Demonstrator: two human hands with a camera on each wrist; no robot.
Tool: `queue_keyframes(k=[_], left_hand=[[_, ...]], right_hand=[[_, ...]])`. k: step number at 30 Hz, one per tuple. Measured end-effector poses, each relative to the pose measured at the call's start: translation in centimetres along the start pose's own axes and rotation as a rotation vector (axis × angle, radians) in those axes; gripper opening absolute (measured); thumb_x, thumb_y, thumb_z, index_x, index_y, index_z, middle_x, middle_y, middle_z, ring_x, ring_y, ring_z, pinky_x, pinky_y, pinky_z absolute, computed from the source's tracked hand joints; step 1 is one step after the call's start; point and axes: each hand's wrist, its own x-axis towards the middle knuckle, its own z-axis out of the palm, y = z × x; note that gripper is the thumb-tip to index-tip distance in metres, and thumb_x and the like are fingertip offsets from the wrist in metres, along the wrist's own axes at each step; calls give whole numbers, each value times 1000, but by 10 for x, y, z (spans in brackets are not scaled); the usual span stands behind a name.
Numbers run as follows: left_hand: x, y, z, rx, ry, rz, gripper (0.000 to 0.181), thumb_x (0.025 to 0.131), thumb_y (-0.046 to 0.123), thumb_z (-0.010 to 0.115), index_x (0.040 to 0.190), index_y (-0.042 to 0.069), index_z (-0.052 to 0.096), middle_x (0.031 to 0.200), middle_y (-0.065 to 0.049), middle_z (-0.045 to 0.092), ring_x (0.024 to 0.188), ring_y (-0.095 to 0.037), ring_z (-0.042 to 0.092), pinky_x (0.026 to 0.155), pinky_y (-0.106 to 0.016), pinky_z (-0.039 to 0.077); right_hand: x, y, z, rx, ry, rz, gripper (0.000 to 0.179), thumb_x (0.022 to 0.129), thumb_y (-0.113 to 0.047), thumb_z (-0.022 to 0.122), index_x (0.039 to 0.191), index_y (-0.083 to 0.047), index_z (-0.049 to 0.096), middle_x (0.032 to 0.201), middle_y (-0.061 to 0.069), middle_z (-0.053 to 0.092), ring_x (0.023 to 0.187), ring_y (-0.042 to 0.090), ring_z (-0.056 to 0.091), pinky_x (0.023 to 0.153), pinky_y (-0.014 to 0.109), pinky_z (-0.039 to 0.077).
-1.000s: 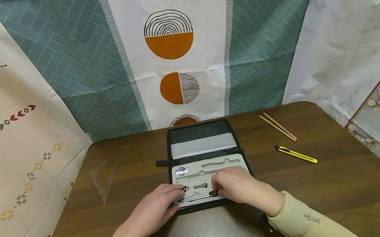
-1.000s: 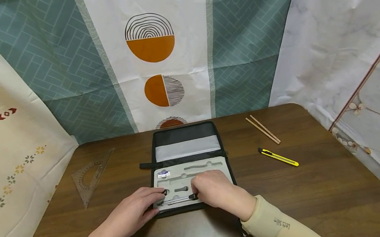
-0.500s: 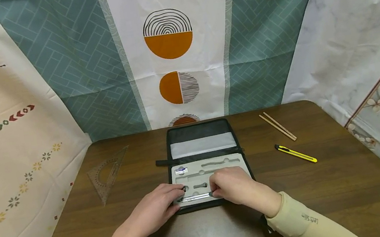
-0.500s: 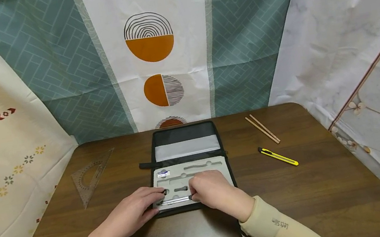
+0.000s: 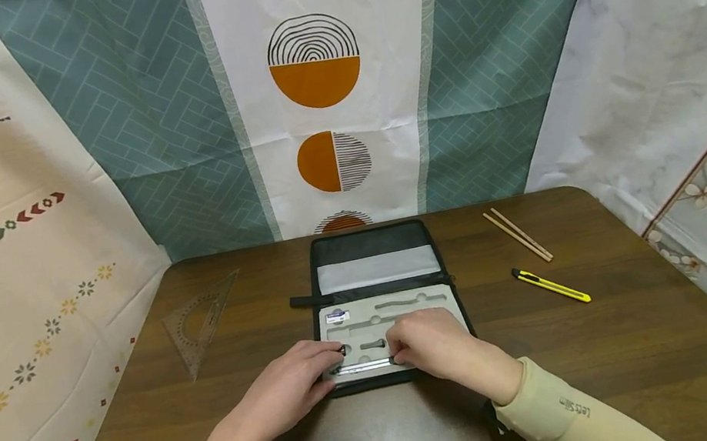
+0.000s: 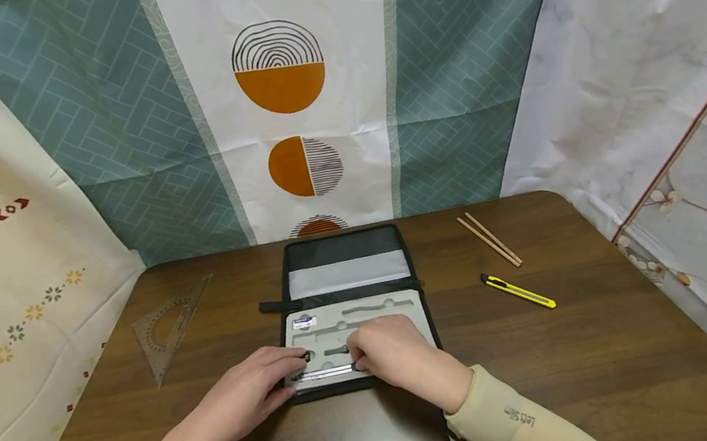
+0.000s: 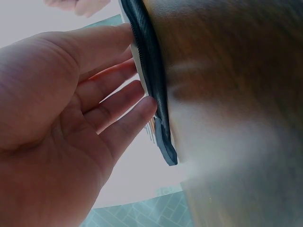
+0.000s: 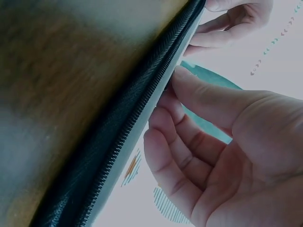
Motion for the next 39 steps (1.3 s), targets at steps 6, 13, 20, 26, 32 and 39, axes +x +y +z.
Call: queue_keyframes(k=[6, 13, 20, 26, 32, 39], left_hand=[[0, 0, -1, 10, 4, 4, 35, 97, 8, 87, 130, 7, 78, 144, -6, 71, 131, -24, 66, 102, -45, 61], [0, 1, 0, 4, 1, 2, 34, 97, 9, 87, 130, 7, 78, 144, -7, 71, 131, -24, 66, 102, -44, 61], [-1, 0, 0, -4, 3, 4, 34, 97, 8, 87, 130, 7, 78, 143, -7, 71, 130, -24, 67, 102, -44, 61], [0, 0, -2, -10, 0, 2, 32, 98, 7, 86, 129, 7, 78, 143, -7, 71, 130, -24, 67, 101, -43, 61], [0, 1, -4, -5, 0, 3, 32, 98, 7, 86, 129, 8, 78, 143, -8, 71, 130, -25, 67, 101, -45, 61], [-1, 0, -3, 1, 10, 22, 33, 97, 6, 86, 129, 7, 78, 143, -8, 71, 129, -26, 67, 101, -46, 61]], right_hand=[[0, 1, 1, -49, 24, -93, 31, 90, -11, 92, 73, -22, 68, 73, -13, 58, 65, 6, 50, 59, 28, 45], [1, 1, 1, -23, 2, -95, 29, 91, -11, 92, 74, -22, 71, 74, -13, 59, 65, 4, 50, 59, 28, 46], [1, 2, 1, 8, 1, -88, 26, 92, -9, 91, 77, -21, 73, 76, -13, 60, 67, 5, 51, 61, 28, 47], [-6, 6, 1, -8, 13, -164, 13, 96, -11, 87, 91, -20, 79, 87, -11, 66, 77, 9, 62, 67, 29, 54], [-12, 13, -5, 13, -1, -207, 14, 100, -17, 85, 113, -17, 82, 102, -7, 73, 92, 10, 71, 79, 35, 61], [-20, 26, -7, -44, -2, -151, 46, 102, -30, 84, 143, -12, 72, 127, 0, 74, 113, 18, 71, 92, 42, 62]])
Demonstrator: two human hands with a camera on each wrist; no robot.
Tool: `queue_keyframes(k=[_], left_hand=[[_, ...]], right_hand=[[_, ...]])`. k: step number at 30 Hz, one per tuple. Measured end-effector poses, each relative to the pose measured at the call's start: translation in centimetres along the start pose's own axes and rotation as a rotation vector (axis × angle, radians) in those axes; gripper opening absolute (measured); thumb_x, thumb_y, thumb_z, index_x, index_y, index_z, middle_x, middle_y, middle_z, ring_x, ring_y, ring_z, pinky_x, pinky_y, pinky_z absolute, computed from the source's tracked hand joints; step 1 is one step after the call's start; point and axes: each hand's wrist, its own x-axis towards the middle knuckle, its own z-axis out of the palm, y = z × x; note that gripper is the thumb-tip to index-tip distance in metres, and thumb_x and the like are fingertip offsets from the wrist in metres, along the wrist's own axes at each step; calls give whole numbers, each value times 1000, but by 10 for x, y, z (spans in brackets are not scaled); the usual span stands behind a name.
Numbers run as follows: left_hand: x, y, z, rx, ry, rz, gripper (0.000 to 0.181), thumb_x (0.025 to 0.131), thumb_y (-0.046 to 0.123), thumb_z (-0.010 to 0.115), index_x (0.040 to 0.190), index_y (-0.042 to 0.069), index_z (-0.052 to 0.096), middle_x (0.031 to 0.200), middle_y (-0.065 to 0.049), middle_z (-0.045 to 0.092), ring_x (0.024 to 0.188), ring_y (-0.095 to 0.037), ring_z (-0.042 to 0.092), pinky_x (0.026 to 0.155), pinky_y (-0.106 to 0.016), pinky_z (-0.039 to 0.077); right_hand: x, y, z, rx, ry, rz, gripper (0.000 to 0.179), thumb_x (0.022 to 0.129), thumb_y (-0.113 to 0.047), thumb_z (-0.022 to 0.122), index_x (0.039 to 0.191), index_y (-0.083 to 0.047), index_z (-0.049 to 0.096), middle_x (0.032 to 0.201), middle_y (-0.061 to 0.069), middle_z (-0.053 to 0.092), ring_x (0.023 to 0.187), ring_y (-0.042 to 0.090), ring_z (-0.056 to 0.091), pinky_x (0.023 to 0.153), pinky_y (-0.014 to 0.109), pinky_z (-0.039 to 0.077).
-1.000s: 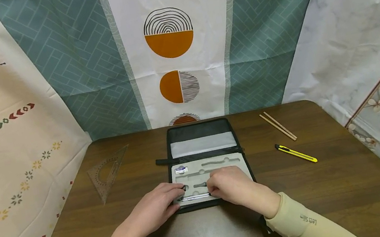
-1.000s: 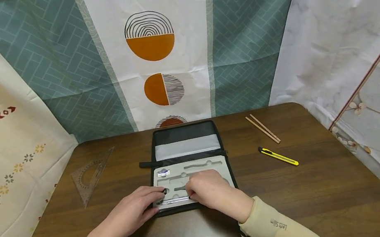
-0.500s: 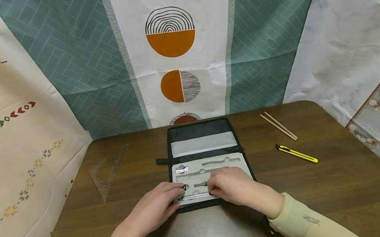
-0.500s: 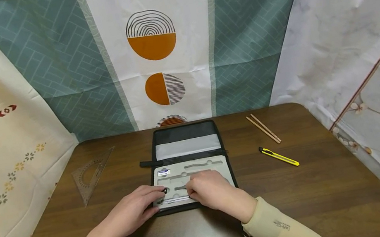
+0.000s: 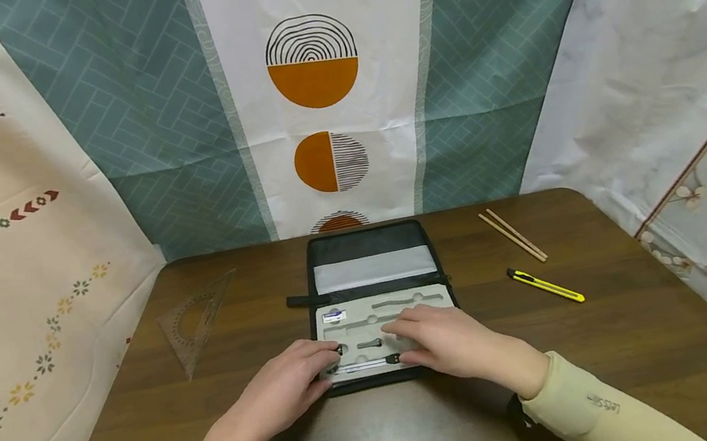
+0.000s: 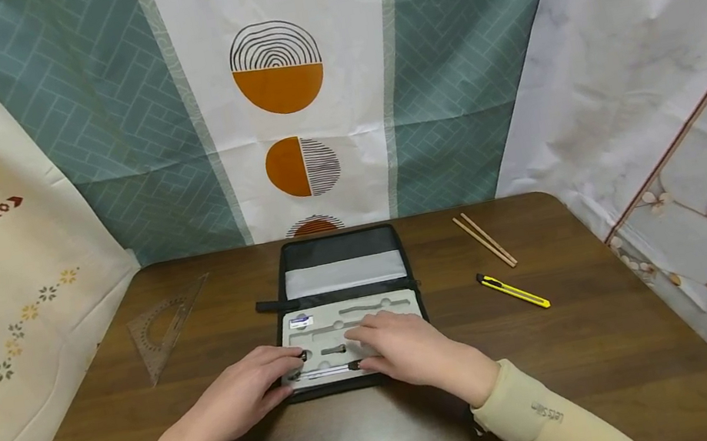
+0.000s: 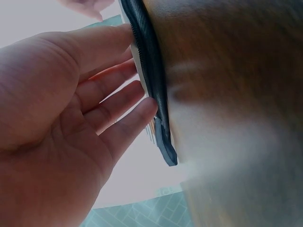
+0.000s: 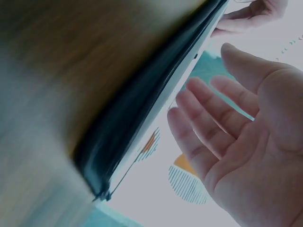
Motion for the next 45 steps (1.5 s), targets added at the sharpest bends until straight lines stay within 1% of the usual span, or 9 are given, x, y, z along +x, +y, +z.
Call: queue_keyframes(k=[3, 6, 11, 16, 25, 30, 45], left_hand=[[-1, -1, 0, 1, 8, 6, 33, 97, 5, 86, 128, 7, 78, 143, -8, 72, 130, -26, 67, 101, -45, 61], [-1, -1, 1, -3, 13, 13, 32, 97, 5, 86, 128, 6, 78, 143, -9, 72, 130, -26, 67, 101, -45, 61], [-2, -2, 3, -1, 21, 14, 32, 97, 5, 86, 128, 6, 78, 142, -9, 72, 130, -27, 67, 102, -45, 61], [-3, -2, 3, 4, 31, 14, 33, 97, 5, 86, 128, 6, 78, 142, -9, 72, 130, -27, 67, 101, -45, 61], [-3, -3, 1, -3, 20, 3, 32, 97, 5, 86, 128, 6, 78, 142, -8, 72, 129, -27, 67, 100, -45, 61], [-3, -3, 1, -6, 16, 1, 32, 96, 5, 87, 127, 7, 78, 142, -9, 72, 129, -26, 67, 100, -45, 61], [-3, -4, 2, -3, 20, 15, 32, 97, 5, 86, 127, 6, 78, 142, -9, 72, 130, -27, 67, 101, -45, 61]], right_hand=[[-4, 7, -1, -16, 13, 13, 55, 100, -33, 86, 147, -10, 69, 135, 4, 72, 124, 25, 69, 103, 47, 59], [-9, 14, -2, -25, 29, 22, 61, 98, -35, 87, 149, -8, 67, 140, 7, 70, 131, 29, 66, 111, 51, 55], [-15, 24, -5, -34, 45, 47, 65, 98, -34, 88, 152, -5, 64, 145, 11, 68, 134, 31, 64, 110, 55, 53], [-23, 32, -10, -49, 58, 87, 67, 98, -33, 87, 153, -3, 63, 145, 13, 68, 134, 33, 64, 109, 58, 53], [-47, 53, -18, -93, 89, 231, 63, 97, -31, 89, 148, -1, 67, 142, 19, 69, 131, 40, 66, 109, 63, 53], [-60, 67, -23, -122, 110, 279, 61, 97, -28, 88, 147, 0, 67, 141, 21, 69, 130, 44, 66, 108, 65, 52], [-95, 102, -33, -150, 74, 427, 61, 100, -30, 85, 147, 3, 66, 144, 26, 66, 133, 50, 63, 107, 70, 50]])
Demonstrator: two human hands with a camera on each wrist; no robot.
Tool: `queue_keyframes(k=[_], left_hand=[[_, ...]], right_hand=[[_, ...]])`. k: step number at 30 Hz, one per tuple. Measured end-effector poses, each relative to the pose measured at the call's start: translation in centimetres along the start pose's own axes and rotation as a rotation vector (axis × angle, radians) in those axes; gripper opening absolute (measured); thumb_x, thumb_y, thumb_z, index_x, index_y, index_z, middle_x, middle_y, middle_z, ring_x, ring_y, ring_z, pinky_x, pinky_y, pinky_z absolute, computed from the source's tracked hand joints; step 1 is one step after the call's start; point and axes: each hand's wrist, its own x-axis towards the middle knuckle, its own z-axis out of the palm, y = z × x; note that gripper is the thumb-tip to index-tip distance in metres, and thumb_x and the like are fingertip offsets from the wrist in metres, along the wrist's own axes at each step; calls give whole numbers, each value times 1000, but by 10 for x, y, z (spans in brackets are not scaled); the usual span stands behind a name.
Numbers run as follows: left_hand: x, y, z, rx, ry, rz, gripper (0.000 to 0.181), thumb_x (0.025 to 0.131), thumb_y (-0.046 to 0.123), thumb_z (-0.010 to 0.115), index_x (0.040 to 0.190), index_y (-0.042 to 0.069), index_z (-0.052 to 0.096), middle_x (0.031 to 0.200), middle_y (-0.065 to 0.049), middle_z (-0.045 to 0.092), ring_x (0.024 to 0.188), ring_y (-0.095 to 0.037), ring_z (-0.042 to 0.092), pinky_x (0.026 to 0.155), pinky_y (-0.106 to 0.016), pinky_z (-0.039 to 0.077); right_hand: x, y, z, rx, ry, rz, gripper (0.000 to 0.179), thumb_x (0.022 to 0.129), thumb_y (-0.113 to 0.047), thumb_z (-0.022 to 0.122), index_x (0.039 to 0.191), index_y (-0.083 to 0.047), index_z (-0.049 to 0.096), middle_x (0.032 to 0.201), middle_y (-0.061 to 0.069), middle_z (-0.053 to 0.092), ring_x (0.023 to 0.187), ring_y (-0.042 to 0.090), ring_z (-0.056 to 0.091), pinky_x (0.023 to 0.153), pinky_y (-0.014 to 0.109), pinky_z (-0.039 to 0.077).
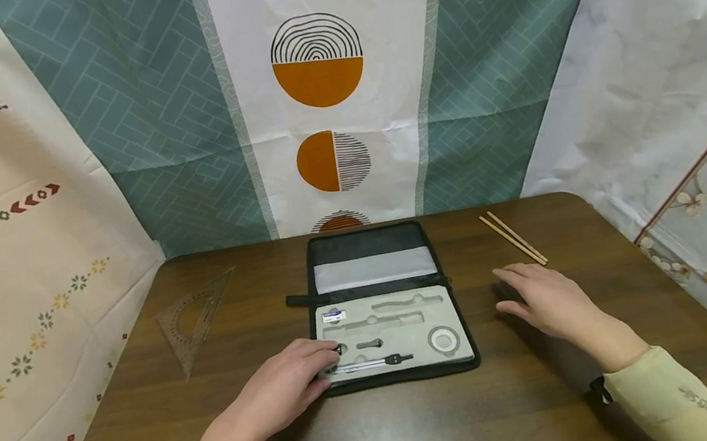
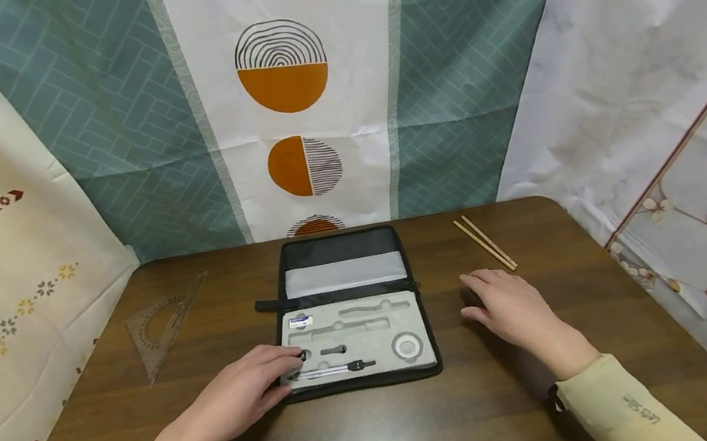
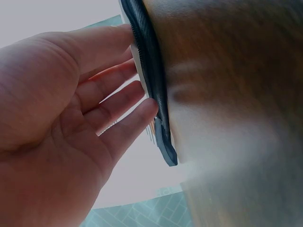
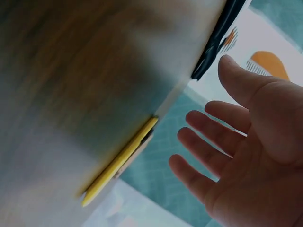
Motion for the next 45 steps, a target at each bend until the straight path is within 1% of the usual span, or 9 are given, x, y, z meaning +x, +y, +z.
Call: queue_keyframes(k=[6, 12, 17, 22, 28, 34, 38, 42, 45], left_hand=[[-1, 0, 0, 3, -5, -1, 32, 97, 5, 86, 127, 6, 78, 142, -9, 72, 130, -27, 67, 102, -46, 61], [0, 0, -1, 6, -5, 4, 32, 96, 5, 86, 128, 6, 78, 142, -9, 72, 130, -27, 67, 102, -46, 61], [3, 0, -2, 7, -15, 5, 33, 97, 6, 86, 129, 5, 77, 142, -9, 72, 130, -26, 67, 103, -45, 60], [4, 0, -2, 2, -11, 5, 32, 97, 5, 86, 128, 5, 78, 142, -9, 72, 129, -26, 67, 102, -45, 60], [2, 1, -1, 0, -10, -3, 33, 97, 5, 86, 128, 6, 78, 143, -9, 72, 129, -26, 67, 102, -45, 61], [2, 1, -1, -4, -5, -3, 33, 97, 5, 86, 129, 6, 78, 142, -9, 72, 129, -26, 67, 101, -45, 61], [1, 1, -1, -3, -5, -2, 33, 96, 4, 86, 128, 6, 78, 143, -9, 72, 129, -26, 68, 101, -45, 61], [1, 1, -1, -4, -6, -3, 33, 97, 4, 86, 129, 6, 78, 143, -9, 72, 129, -26, 68, 102, -45, 61], [2, 1, -1, -4, -7, -5, 33, 97, 4, 86, 129, 6, 78, 143, -9, 72, 129, -26, 67, 102, -45, 61]], right_hand=[[-5, 18, 1, 0, -26, 44, 61, 100, -32, 85, 145, 4, 67, 145, 28, 65, 133, 54, 61, 105, 71, 51], [-10, 32, 3, 0, -38, 86, 59, 100, -32, 85, 145, 1, 68, 145, 26, 66, 126, 55, 64, 93, 72, 55], [-13, 40, 1, -7, -45, 113, 57, 100, -32, 85, 145, 0, 69, 145, 30, 65, 122, 56, 65, 85, 72, 58], [-12, 45, -1, -22, -55, 138, 55, 98, -30, 86, 141, 0, 70, 142, 34, 64, 123, 56, 66, 84, 73, 58], [-12, 48, -1, -42, -81, 140, 52, 96, -24, 88, 137, 4, 70, 134, 34, 68, 118, 53, 69, 83, 70, 59], [-12, 50, -2, -63, -91, 131, 50, 95, -20, 89, 135, 4, 71, 126, 29, 71, 109, 49, 72, 77, 67, 60], [-11, 52, -1, -63, -73, 122, 47, 93, -18, 90, 132, 2, 74, 115, 22, 73, 99, 44, 74, 70, 63, 60], [-10, 54, -1, -57, -54, 118, 43, 91, -16, 91, 128, 1, 76, 100, 13, 71, 85, 36, 73, 64, 58, 58], [-9, 54, -1, -50, -44, 119, 40, 90, -15, 92, 124, 0, 78, 98, 10, 70, 82, 33, 72, 63, 57, 57]])
